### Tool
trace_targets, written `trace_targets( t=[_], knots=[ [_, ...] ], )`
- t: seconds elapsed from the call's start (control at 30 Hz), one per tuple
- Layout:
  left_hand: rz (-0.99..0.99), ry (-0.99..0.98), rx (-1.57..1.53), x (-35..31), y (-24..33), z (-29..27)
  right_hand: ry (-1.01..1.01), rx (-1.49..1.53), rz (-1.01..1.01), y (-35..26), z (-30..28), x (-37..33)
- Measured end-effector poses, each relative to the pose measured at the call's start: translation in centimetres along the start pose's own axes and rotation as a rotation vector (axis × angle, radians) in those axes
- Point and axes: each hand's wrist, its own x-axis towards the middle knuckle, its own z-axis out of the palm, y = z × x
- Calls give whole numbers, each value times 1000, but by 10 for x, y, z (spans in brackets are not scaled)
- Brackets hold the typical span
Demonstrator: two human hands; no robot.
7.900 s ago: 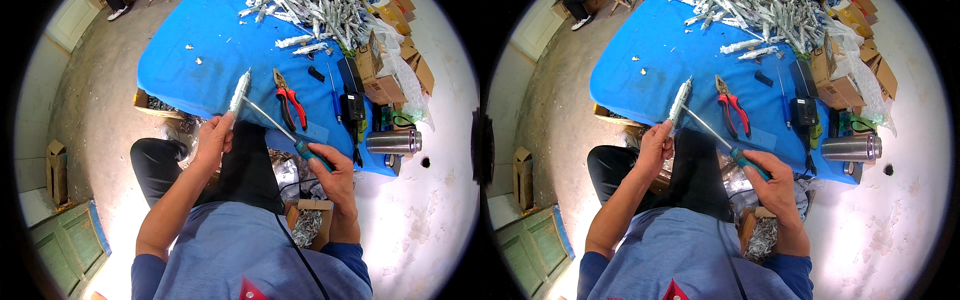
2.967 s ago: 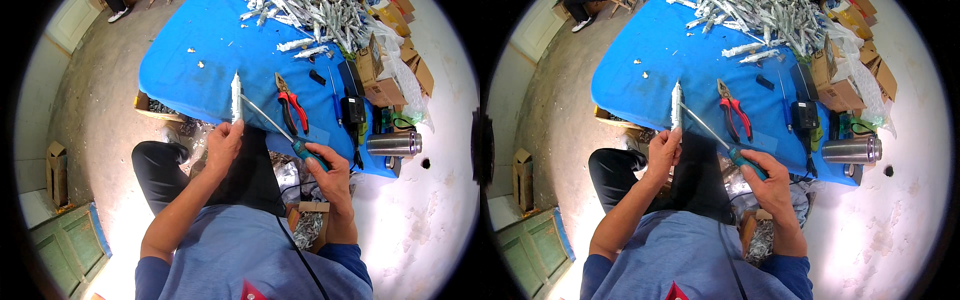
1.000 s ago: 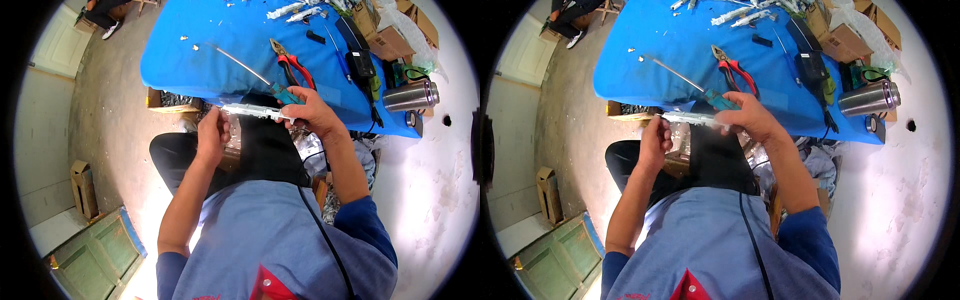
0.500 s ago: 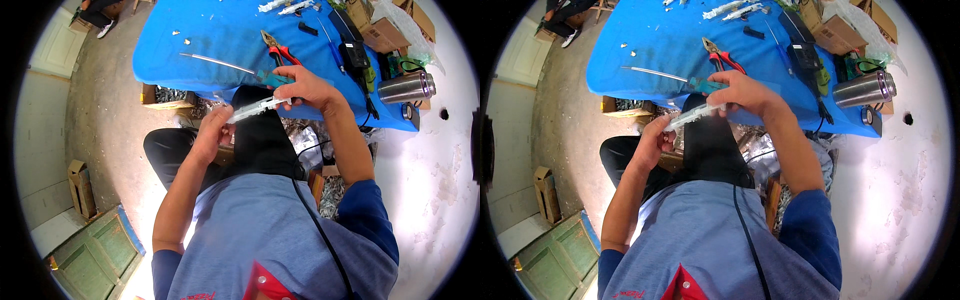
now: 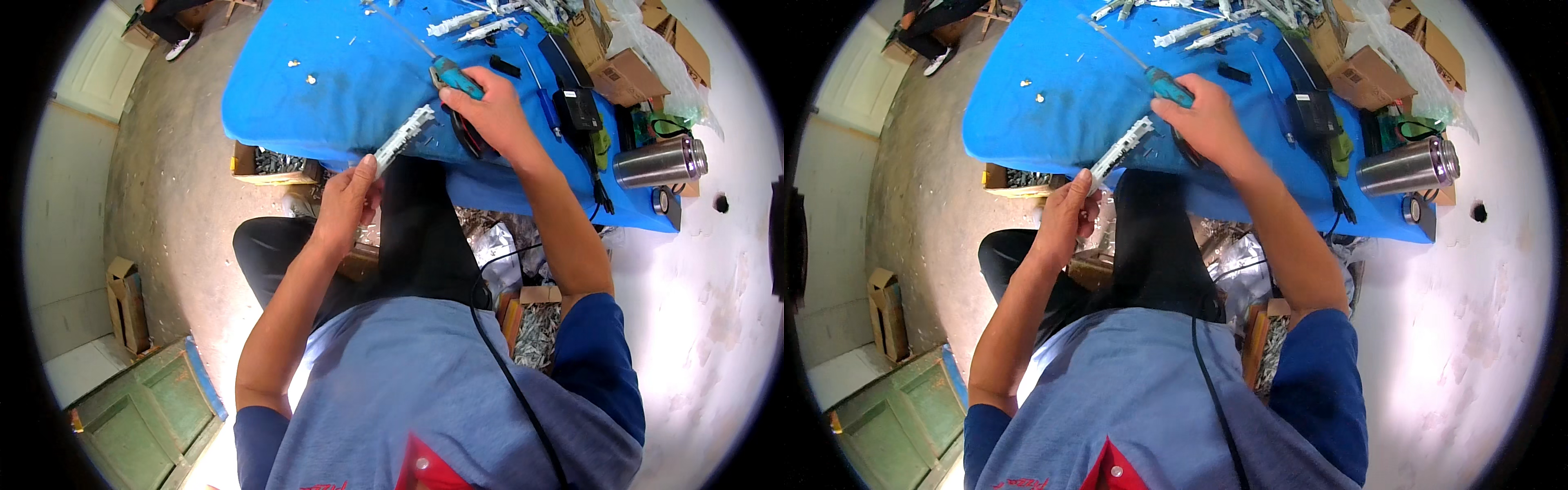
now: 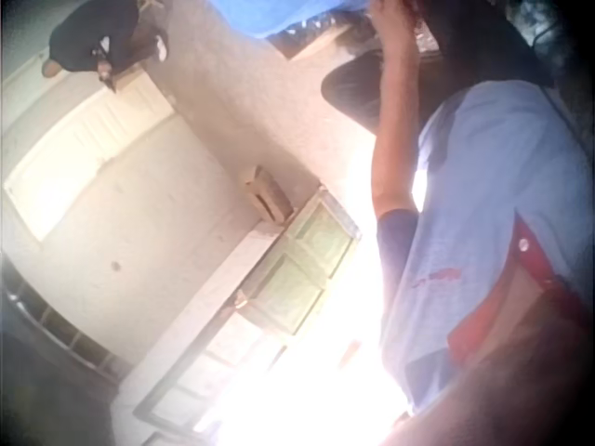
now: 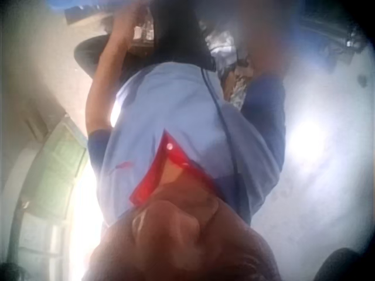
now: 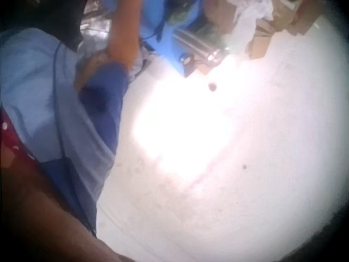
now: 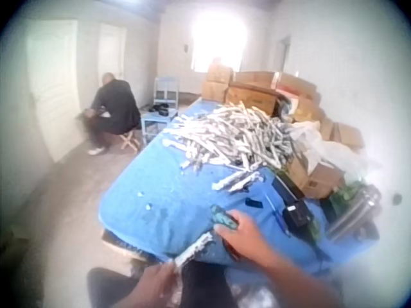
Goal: The person sits on the floor and uses pliers and a screwdriver to disassemble a metal lock cylinder. They remove the outer casing and internal components, placing the parts on a blue table.
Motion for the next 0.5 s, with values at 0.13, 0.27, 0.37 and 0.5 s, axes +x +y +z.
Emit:
trace_targets(
  t=[0.13, 0.27, 0.37, 0.5],
  knots=[
    [8, 80, -15, 8, -4, -2, 19, -4, -4, -10, -16, -31],
    [-33, 75, -110, 11, -9, 0, -12, 83, 89, -23, -38, -89],
    [-21, 95, -97, 11, -4, 6, -88, -39, 64, -29, -61, -130],
    [-7, 115, -77, 19, -8, 10, -182, -62, 104, -36, -77, -165]
  ],
)
